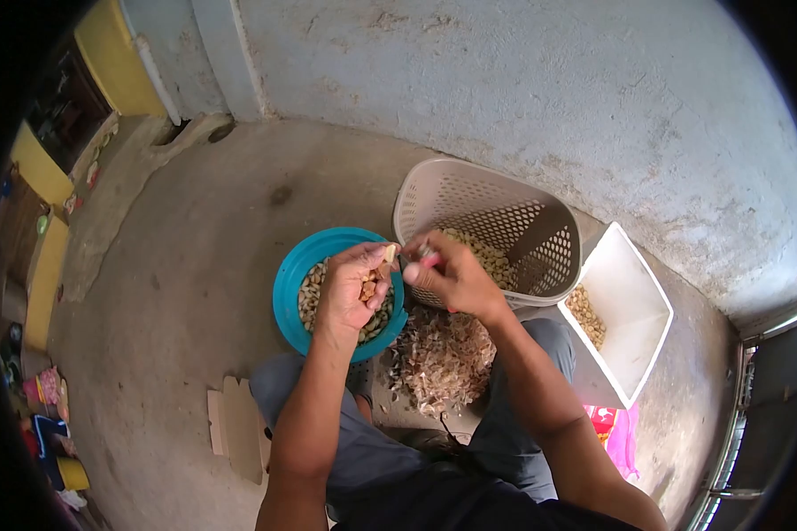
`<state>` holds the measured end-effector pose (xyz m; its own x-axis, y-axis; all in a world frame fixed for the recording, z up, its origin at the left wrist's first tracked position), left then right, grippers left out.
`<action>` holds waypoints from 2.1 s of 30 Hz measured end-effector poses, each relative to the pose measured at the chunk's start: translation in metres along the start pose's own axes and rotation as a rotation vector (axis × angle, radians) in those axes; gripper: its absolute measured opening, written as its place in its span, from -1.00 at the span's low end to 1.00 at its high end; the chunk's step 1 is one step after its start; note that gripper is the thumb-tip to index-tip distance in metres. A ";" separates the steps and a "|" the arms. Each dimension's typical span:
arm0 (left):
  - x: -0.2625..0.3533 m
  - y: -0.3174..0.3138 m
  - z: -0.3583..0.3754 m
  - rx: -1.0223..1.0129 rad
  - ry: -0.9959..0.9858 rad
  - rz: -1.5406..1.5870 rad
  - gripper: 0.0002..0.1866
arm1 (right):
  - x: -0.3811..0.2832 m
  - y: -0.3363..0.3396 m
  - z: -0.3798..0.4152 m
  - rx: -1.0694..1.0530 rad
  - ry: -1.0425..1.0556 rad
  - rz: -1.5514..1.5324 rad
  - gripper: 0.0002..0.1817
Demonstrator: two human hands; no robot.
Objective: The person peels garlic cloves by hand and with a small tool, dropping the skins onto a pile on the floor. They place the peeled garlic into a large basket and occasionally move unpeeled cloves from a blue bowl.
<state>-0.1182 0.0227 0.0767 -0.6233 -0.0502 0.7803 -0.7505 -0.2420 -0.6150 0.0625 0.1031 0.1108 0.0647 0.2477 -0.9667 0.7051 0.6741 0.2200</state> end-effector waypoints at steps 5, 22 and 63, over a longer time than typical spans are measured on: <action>-0.002 -0.014 0.005 -0.055 0.026 -0.047 -0.76 | 0.013 -0.004 -0.007 -0.023 0.132 -0.154 -0.82; -0.016 -0.025 0.006 0.046 -0.262 -0.518 -0.84 | 0.018 -0.003 -0.006 0.276 0.082 0.205 -0.72; -0.021 -0.024 0.007 0.006 -0.161 -0.410 -0.89 | 0.045 0.008 -0.010 0.150 -0.336 -0.662 -0.72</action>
<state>-0.0853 0.0225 0.0761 -0.2316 -0.0987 0.9678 -0.9272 -0.2788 -0.2503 0.0638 0.1268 0.0702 -0.2108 -0.4175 -0.8839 0.7583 0.5008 -0.4174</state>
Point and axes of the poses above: each hand's wrist, its own z-axis away from the middle knuckle, its own y-axis out of the back of the hand, x = y × z, the point moved 1 cm from there along -z, towards the middle knuckle, and after that the axes turned 5 degrees about -y, right-handed, at the moved point
